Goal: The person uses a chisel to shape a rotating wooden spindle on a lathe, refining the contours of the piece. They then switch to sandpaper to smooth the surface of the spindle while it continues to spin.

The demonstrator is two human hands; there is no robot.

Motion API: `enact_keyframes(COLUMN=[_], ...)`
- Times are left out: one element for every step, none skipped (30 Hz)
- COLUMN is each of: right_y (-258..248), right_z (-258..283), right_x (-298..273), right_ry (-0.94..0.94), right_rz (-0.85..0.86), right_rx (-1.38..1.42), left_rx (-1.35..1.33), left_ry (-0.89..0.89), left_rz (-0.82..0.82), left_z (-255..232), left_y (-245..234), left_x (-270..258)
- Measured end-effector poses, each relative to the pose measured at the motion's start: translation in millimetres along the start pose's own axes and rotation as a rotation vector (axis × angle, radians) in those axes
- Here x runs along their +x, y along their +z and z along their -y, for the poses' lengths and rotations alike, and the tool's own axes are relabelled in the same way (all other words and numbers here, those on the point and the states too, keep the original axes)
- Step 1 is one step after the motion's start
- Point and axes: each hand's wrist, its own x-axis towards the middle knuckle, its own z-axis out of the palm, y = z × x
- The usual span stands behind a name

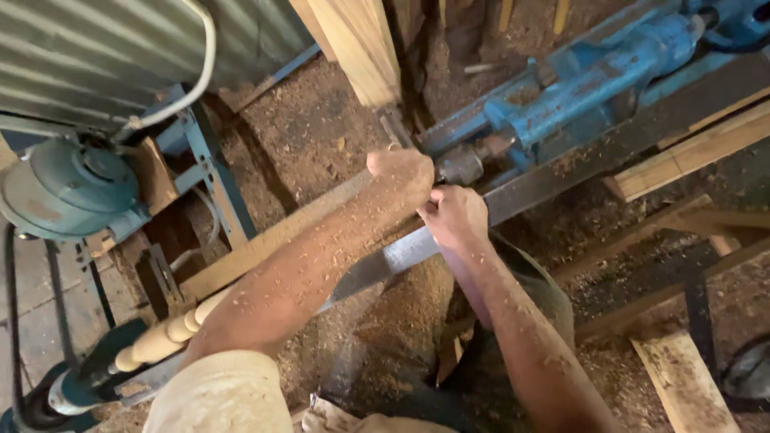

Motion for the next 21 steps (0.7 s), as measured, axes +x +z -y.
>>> enact_keyframes(right_y=[1,1,1,2,3,5,7,9,11,12,12,12,12,11,11,11,12,12,12,13,14], right_z=[-2,-2,-2,-3,-3,-4,-5,-7,-8,-7,-7,-6,-4,-3,-2,-1,0,1,2,2,2], right_x=[-3,-1,0,-1,-1,-2,-3,-4,-6,-6,-7,-8,-9,-10,-11,-13,-14,-16,-16,-17,-18], right_ry=[0.006,0.006,-0.026,-0.061,-0.095,-0.098,-0.100,-0.103,-0.099,-0.097,-0.095,-0.094,-0.094,-0.092,-0.077,-0.061,-0.045,-0.052,-0.059,-0.066,-0.058], right_rz=[0.035,0.057,0.000,-0.053,-0.106,-0.124,-0.142,-0.160,-0.165,-0.173,-0.180,-0.193,-0.206,-0.218,-0.214,-0.210,-0.206,-0.231,-0.257,-0.282,-0.295], right_rx=[0.001,0.007,0.015,0.023,0.031,0.027,0.024,0.020,0.023,0.026,0.028,0.030,0.031,0.033,0.040,0.047,0.054,0.059,0.063,0.068,0.068], left_rx=[-0.013,-0.016,-0.019,-0.031,-0.049,-0.037,-0.025,-0.013,-0.010,-0.005,-0.001,-0.001,-0.001,-0.002,-0.001,-0.001,-0.001,0.021,0.042,0.064,0.053], left_ry=[0.002,0.011,0.038,0.065,0.096,0.122,0.147,0.173,0.187,0.200,0.214,0.227,0.241,0.256,0.273,0.291,0.309,0.302,0.296,0.289,0.306], left_rz=[0.005,0.000,-0.021,-0.039,-0.061,-0.086,-0.112,-0.138,-0.155,-0.175,-0.195,-0.197,-0.200,-0.201,-0.224,-0.247,-0.270,-0.269,-0.268,-0.266,-0.282], left_z=[-2,-1,0,2,4,5,6,7,7,8,9,10,12,12,13,14,14,14,14,14,15], left_y=[1,-2,-6,-9,-11,-12,-12,-13,-13,-14,-15,-15,-15,-15,-15,-14,-12,-12,-11,-11,-11], left_x=[-3,-2,-2,-3,-6,-9,-12,-14,-16,-16,-17,-18,-18,-19,-19,-20,-21,-22,-22,-22,-22])
